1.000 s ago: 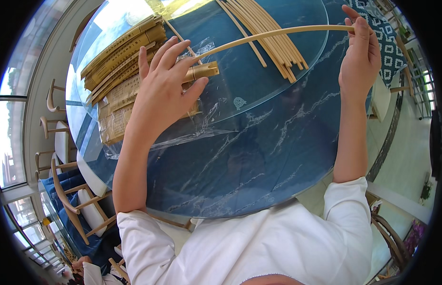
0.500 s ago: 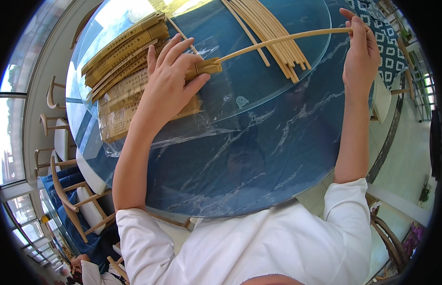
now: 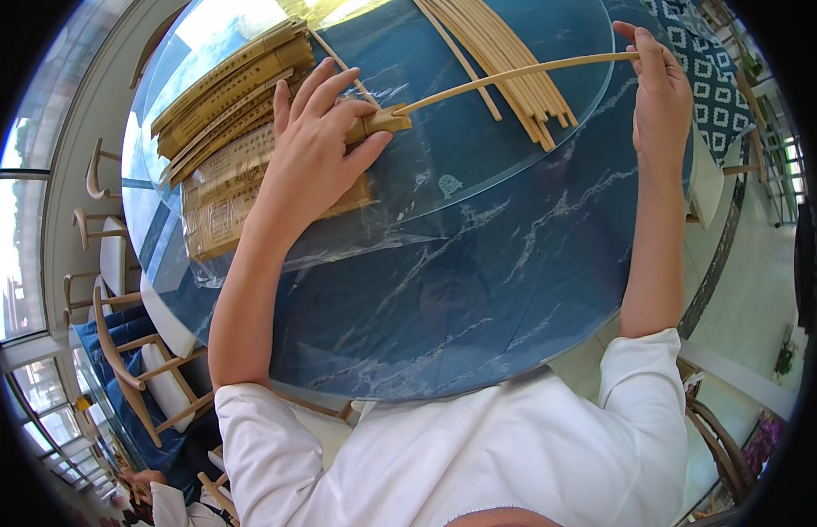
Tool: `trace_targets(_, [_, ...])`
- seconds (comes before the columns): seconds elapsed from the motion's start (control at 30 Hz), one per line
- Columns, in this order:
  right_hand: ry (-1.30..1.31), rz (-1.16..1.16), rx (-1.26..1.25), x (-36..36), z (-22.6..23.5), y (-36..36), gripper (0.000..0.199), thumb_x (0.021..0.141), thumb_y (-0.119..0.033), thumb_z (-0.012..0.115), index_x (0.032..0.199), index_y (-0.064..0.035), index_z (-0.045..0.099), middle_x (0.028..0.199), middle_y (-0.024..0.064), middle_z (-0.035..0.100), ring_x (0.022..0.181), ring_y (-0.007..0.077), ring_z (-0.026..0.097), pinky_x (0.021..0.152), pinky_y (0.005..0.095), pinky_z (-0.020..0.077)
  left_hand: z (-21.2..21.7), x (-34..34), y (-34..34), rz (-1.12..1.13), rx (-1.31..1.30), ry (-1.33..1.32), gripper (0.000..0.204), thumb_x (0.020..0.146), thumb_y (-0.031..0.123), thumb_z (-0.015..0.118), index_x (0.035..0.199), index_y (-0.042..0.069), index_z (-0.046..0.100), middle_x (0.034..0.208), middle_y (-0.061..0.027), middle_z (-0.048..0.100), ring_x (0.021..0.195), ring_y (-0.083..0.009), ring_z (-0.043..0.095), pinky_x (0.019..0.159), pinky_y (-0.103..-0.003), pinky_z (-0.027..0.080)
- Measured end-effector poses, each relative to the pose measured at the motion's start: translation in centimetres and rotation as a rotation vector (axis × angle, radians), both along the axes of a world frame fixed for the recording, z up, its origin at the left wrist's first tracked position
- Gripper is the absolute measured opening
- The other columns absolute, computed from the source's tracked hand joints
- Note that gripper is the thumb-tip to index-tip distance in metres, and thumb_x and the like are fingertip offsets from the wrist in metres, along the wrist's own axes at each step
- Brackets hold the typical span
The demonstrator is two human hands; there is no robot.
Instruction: The person repeatedly picks up thin bamboo sticks and small rectangular bamboo pieces from a table, inserts the sticks into the pieces, and places the assembled units into a plastic bag. The person handles the items one at a time throughout the clip.
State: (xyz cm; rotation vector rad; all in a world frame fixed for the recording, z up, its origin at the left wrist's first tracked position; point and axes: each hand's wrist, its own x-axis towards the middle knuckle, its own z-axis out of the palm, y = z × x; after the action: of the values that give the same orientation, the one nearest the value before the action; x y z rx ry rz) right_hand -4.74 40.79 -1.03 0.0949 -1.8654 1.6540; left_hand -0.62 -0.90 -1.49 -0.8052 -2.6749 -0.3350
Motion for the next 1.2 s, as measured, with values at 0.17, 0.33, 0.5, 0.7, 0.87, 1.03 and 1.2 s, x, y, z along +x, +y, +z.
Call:
trace_targets(0.17, [-0.078,0.069,-0.066,-0.2,0.0,0.5,0.031,0.112,-0.029,0.064,0.121,-0.0021,0.075,0.130,0.0105,0.076,0.121,0.0111,0.062,0.119,0.0337,0.0395,0.0,0.0,-0.1,-0.005,-0.008,0.019,0.030,0.099,0.036,0.078,0.114,0.011,0.080,0.160,-0.0105,0.056,0.162,-0.0308,0.033,0.134,-0.058,0.013])
trace_targets(0.33, [-0.138,0.051,-0.017,-0.7,-0.6,0.4,0.038,0.111,-0.036,0.065,0.122,-0.0009,0.075,0.132,0.0109,0.076,0.126,0.0139,0.062,0.124,0.0360,0.0358,-0.3,-0.2,-0.1,-0.013,0.014,0.041,0.029,0.099,0.036,0.078,0.114,0.011,0.079,0.160,-0.0104,0.056,0.162,-0.0315,0.033,0.134,-0.059,0.013])
trace_targets(0.5, [-0.264,-0.024,0.103,-0.5,-0.5,-0.4,0.045,0.111,-0.045,0.063,0.122,-0.0046,0.080,0.109,0.0021,0.073,0.111,0.0101,0.059,0.118,0.0321,0.0393,-0.2,-0.1,-0.2,-0.005,0.034,0.064,0.026,0.098,0.033,0.080,0.111,0.011,0.078,0.160,-0.0106,0.056,0.162,-0.0320,0.033,0.134,-0.059,0.014])
trace_targets(0.7, [-0.308,-0.046,0.170,-0.3,-0.8,-0.6,0.046,0.112,-0.048,0.062,0.122,-0.0086,0.083,0.090,-0.0053,0.054,0.090,0.0072,0.046,0.098,0.0241,0.0433,0.2,0.0,-0.1,0.012,0.071,0.001,0.025,0.100,0.033,0.078,0.111,0.010,0.076,0.160,-0.0119,0.056,0.163,-0.0327,0.033,0.134,-0.059,0.013])
trace_targets(0.87, [-0.317,-0.091,0.254,0.2,-0.4,-1.9,0.048,0.110,-0.050,0.061,0.124,-0.0080,0.080,0.093,-0.0050,0.063,0.083,0.0050,0.053,0.076,0.0235,0.0428,0.1,-0.6,-0.7,-0.022,0.118,-0.017,0.023,0.107,0.028,0.068,0.109,0.006,0.076,0.151,-0.0115,0.063,0.159,-0.0339,0.038,0.133,-0.061,0.014])
trace_targets(1.03, [-0.368,-0.126,0.308,1.0,0.4,-2.9,0.049,0.110,-0.050,0.061,0.124,-0.0066,0.079,0.090,-0.0047,0.062,0.081,0.0055,0.053,0.073,0.0246,0.0440,0.4,-0.4,-0.5,-0.005,0.151,0.019,0.023,0.109,0.024,0.064,0.107,0.005,0.076,0.147,-0.0108,0.066,0.156,-0.0345,0.042,0.133,-0.060,0.017])
trace_targets(1.2, [-0.420,-0.097,0.345,1.7,0.9,-3.9,0.050,0.111,-0.049,0.059,0.124,-0.0047,0.078,0.086,-0.0051,0.058,0.076,0.0051,0.052,0.071,0.0256,0.0441,1.1,-0.4,-0.4,0.001,0.210,0.029,0.024,0.109,0.025,0.064,0.107,0.005,0.076,0.145,-0.0112,0.067,0.154,-0.0350,0.045,0.132,-0.059,0.020])
